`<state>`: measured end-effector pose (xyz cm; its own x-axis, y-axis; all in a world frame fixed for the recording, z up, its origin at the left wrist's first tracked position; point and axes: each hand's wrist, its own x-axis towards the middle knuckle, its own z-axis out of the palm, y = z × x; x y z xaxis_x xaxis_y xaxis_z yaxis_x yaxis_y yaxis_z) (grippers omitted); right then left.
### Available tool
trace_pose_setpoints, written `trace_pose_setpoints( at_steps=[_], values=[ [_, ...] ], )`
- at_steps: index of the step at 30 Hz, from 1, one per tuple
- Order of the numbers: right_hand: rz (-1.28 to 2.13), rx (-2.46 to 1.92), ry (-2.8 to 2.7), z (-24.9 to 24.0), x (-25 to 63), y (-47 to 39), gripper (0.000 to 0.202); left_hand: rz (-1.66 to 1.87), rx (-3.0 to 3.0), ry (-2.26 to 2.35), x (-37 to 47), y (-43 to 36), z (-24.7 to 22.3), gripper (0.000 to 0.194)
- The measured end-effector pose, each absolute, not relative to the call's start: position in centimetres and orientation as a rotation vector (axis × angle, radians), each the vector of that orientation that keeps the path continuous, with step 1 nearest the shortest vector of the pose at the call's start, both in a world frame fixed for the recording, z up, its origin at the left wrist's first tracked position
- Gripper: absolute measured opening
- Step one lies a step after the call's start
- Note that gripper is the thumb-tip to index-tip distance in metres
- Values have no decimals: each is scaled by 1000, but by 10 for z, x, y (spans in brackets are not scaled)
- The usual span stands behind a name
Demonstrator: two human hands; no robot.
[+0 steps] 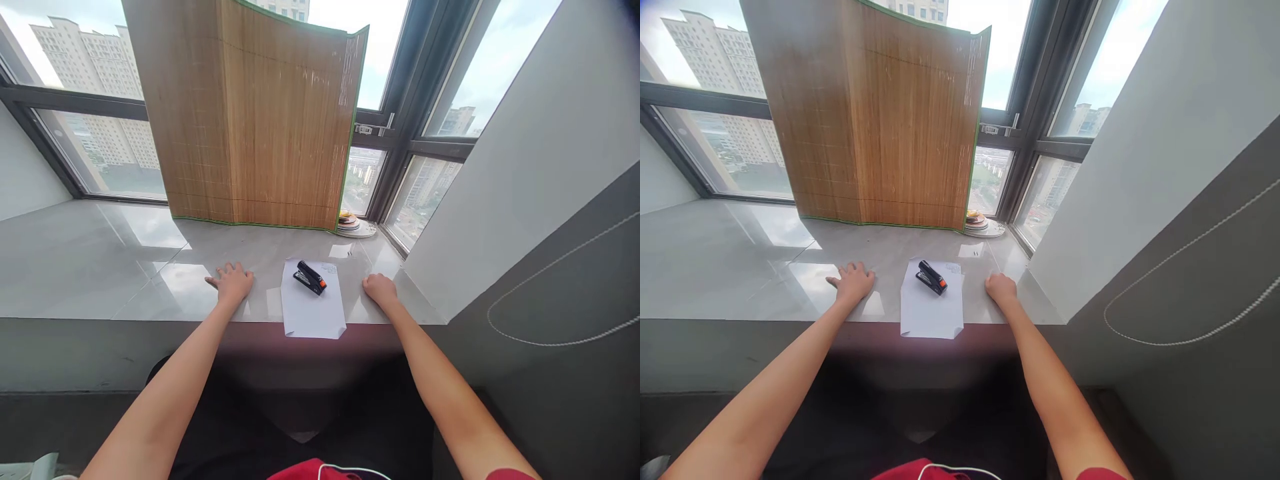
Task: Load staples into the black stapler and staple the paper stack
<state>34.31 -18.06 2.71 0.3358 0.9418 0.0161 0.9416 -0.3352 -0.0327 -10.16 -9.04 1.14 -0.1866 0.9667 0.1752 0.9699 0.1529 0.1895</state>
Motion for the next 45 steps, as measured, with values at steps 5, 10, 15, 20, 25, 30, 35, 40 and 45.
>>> trace_pose_setpoints(
  at_steps=[5,10,15,20,25,30,35,40,45],
  values=[
    [190,-1814,-1890,40,267,-165,43,-422,-1982,-2383,-101,-92,12,61],
    [441,-1604,-1931,39,200,-150,42,-404,-1987,-2376,-100,-93,13,61],
    [461,-1723,-1933,29,191,-147,43,-385,-1979,-2360,-101,-92,12,59],
    [499,-1754,-1910,25,219,-148,42,-390,-1973,-2372,-101,-91,11,60],
    [404,-1737,-1856,23,274,-154,47,-373,-1993,-2371,-101,-92,12,62],
    [379,-1737,-1804,20,330,-166,47,-381,-2006,-2381,-101,-93,14,63],
    [383,-1609,-1778,10,347,-174,57,-390,-1996,-2374,-100,-93,13,63],
    [515,-1488,-1524,11,372,-177,59,-381,-1998,-2384,-101,-92,12,62],
    [497,-1537,-1049,7,438,-188,56,-378,-1987,-2381,-101,-90,11,63]
  ],
)
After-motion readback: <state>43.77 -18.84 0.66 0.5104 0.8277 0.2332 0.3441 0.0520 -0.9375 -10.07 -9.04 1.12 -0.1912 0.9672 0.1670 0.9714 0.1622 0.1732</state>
